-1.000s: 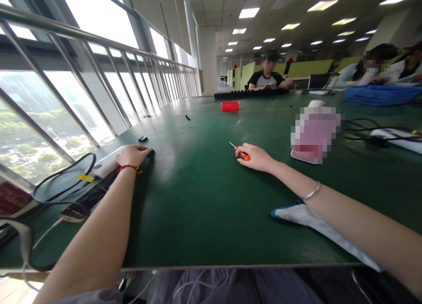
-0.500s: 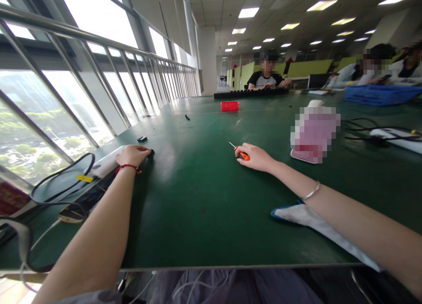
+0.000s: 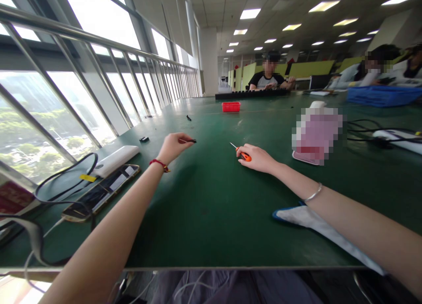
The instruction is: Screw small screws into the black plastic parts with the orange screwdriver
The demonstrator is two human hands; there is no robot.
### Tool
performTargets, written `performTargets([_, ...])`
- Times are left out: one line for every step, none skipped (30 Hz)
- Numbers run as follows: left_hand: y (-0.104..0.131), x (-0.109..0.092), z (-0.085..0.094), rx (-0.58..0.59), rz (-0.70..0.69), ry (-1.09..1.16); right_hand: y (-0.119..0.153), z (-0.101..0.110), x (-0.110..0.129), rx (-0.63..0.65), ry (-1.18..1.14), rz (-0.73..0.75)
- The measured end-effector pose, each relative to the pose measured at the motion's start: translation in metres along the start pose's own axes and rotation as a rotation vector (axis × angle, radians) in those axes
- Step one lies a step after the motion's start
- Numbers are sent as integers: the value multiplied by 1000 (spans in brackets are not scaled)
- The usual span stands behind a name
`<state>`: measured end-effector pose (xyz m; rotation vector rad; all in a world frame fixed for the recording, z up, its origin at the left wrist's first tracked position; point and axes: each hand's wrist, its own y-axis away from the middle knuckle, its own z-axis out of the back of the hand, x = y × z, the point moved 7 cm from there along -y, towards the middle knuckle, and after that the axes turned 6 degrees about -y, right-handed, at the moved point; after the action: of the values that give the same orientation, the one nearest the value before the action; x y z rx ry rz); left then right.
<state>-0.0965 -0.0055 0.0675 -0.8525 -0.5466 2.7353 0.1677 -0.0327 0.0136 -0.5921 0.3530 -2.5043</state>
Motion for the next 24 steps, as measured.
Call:
performTargets([2, -19, -18, 77, -60, 76, 0, 1, 1, -12, -7, 1])
performTargets([7, -38, -35, 146, -114, 139, 1, 3, 2, -29, -16, 2])
performTargets([12, -54, -50, 205, -159, 197, 2, 6, 4, -50, -27, 2])
performTargets([19, -67, -63, 256, -193, 240, 2, 10, 7, -76, -40, 0])
performTargets([25, -76, -74, 294, -216, 270, 3, 15, 9, -108, -54, -3])
performTargets([30, -82, -82, 303, -220, 293, 4, 21, 13, -146, -66, -9])
performTargets([34, -84, -88, 294, -217, 304, 5, 27, 16, -190, -82, -15])
performTargets([38, -85, -92, 283, -213, 301, 7, 34, 21, -235, -98, -23])
performTargets([40, -85, -95, 275, -212, 290, 9, 43, 25, -295, -122, -29])
performTargets([43, -85, -98, 271, -219, 273, 13, 53, 30, -394, -205, -22])
performTargets([44, -85, -100, 266, -229, 254, 18, 63, 34, -487, -285, -12])
performTargets([45, -85, -101, 260, -239, 236, 22, 72, 39, -560, -345, -4])
performTargets([46, -85, -102, 253, -246, 220, 26, 79, 44, -617, -384, 22])
performTargets([47, -85, -103, 242, -249, 204, 31, 86, 48, -680, -411, 47])
performTargets([47, -85, -103, 231, -250, 189, 34, 90, 52, -703, -429, 72])
performTargets([47, -85, -104, 224, -250, 174, 37, 93, 55, -720, -444, 89])
performTargets([48, -85, -105, 219, -250, 160, 39, 95, 57, -730, -455, 104])
performTargets([48, -85, -105, 213, -250, 146, 40, 95, 59, -729, -461, 115])
performTargets([48, -85, -105, 207, -251, 135, 41, 95, 60, -726, -464, 119])
performTargets([48, -85, -105, 202, -250, 128, 41, 93, 60, -718, -463, 121])
performTargets([48, -85, -105, 200, -248, 124, 41, 91, 61, -705, -458, 120])
performTargets([48, -85, -105, 200, -247, 124, 40, 89, 62, -691, -450, 117])
performTargets([48, -84, -105, 201, -246, 127, 40, 86, 63, -678, -442, 116])
performTargets([48, -84, -105, 205, -244, 133, 39, 84, 64, -666, -434, 117])
